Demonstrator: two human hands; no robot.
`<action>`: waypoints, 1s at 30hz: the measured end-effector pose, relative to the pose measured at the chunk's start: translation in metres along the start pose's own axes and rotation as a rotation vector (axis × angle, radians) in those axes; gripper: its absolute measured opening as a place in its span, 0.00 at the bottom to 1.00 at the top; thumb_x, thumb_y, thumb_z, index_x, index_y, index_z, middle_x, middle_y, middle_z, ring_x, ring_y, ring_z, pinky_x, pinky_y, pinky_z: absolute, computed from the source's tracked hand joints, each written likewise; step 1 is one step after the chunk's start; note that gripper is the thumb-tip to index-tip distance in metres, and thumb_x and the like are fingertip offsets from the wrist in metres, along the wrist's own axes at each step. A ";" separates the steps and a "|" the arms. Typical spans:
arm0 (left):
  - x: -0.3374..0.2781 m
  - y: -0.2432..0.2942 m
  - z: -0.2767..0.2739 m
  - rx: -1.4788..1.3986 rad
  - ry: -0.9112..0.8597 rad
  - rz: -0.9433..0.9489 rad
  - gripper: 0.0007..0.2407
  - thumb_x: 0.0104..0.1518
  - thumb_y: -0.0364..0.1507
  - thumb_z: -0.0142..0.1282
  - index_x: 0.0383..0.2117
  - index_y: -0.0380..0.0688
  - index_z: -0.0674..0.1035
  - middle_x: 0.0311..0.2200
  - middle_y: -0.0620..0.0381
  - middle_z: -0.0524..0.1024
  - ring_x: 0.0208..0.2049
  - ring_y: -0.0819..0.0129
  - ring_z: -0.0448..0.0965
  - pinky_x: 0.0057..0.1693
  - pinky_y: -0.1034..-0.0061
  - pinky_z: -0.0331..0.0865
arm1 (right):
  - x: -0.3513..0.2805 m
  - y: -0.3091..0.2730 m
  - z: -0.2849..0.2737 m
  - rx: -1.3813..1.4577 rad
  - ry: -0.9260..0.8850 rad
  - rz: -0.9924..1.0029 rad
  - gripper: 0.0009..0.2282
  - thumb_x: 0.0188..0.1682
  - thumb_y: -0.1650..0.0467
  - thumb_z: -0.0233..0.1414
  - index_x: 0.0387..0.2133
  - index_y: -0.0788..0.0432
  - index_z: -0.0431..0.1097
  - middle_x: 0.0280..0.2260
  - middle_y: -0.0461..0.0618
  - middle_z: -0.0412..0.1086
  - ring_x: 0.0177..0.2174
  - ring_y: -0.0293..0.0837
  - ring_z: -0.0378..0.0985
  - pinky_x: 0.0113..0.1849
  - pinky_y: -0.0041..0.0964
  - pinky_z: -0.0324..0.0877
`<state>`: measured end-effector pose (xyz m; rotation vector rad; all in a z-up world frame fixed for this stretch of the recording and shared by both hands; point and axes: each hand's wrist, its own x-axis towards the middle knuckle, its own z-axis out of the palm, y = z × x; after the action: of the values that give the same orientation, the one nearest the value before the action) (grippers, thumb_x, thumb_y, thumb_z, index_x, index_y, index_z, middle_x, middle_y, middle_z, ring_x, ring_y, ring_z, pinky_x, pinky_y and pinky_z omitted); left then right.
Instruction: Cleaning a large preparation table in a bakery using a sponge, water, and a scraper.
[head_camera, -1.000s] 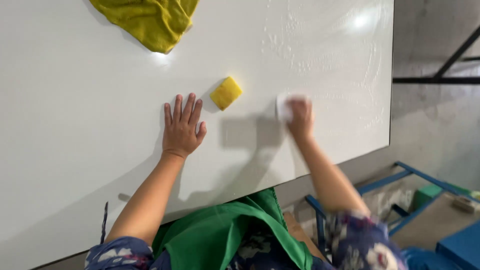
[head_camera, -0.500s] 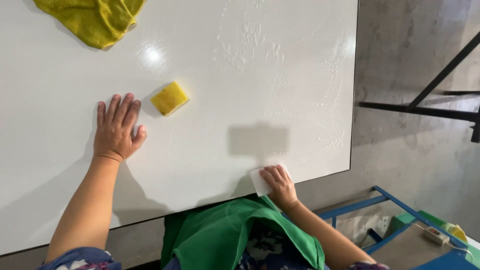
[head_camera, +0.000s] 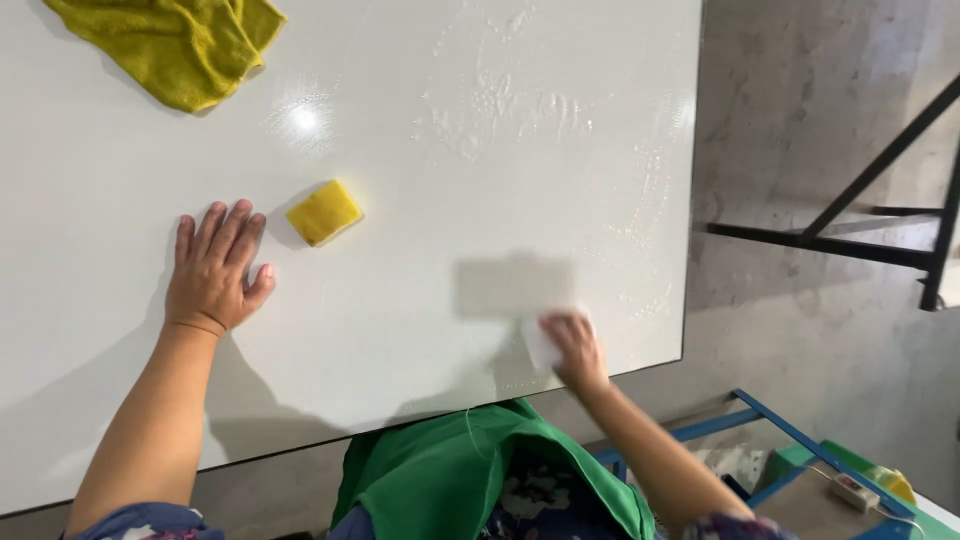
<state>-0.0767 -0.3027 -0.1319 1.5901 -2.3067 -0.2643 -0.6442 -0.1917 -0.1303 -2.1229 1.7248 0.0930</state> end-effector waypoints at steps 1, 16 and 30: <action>-0.001 0.000 0.001 -0.003 0.013 0.003 0.28 0.61 0.34 0.48 0.69 0.36 0.67 0.72 0.43 0.60 0.71 0.43 0.56 0.73 0.43 0.43 | -0.022 0.007 -0.008 -0.010 0.009 0.000 0.27 0.37 0.81 0.59 0.50 0.46 0.71 0.51 0.41 0.69 0.52 0.50 0.69 0.47 0.42 0.79; 0.006 0.120 0.025 0.176 0.092 -0.685 0.27 0.64 0.21 0.55 0.68 0.23 0.58 0.70 0.28 0.47 0.69 0.30 0.39 0.66 0.27 0.35 | 0.229 0.123 -0.034 -0.185 0.193 0.065 0.19 0.44 0.69 0.62 0.51 0.46 0.74 0.49 0.44 0.66 0.47 0.47 0.68 0.49 0.43 0.70; 0.151 0.429 0.193 0.250 0.220 -0.594 0.23 0.64 0.34 0.45 0.66 0.42 0.67 0.72 0.45 0.55 0.72 0.44 0.52 0.70 0.45 0.33 | 0.250 0.258 -0.059 -0.344 0.190 -0.203 0.32 0.30 0.63 0.68 0.54 0.38 0.71 0.49 0.38 0.67 0.50 0.44 0.71 0.42 0.40 0.79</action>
<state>-0.5702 -0.2944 -0.1451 2.2781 -1.7103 0.0710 -0.8426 -0.4835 -0.2194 -2.6230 1.6811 0.1431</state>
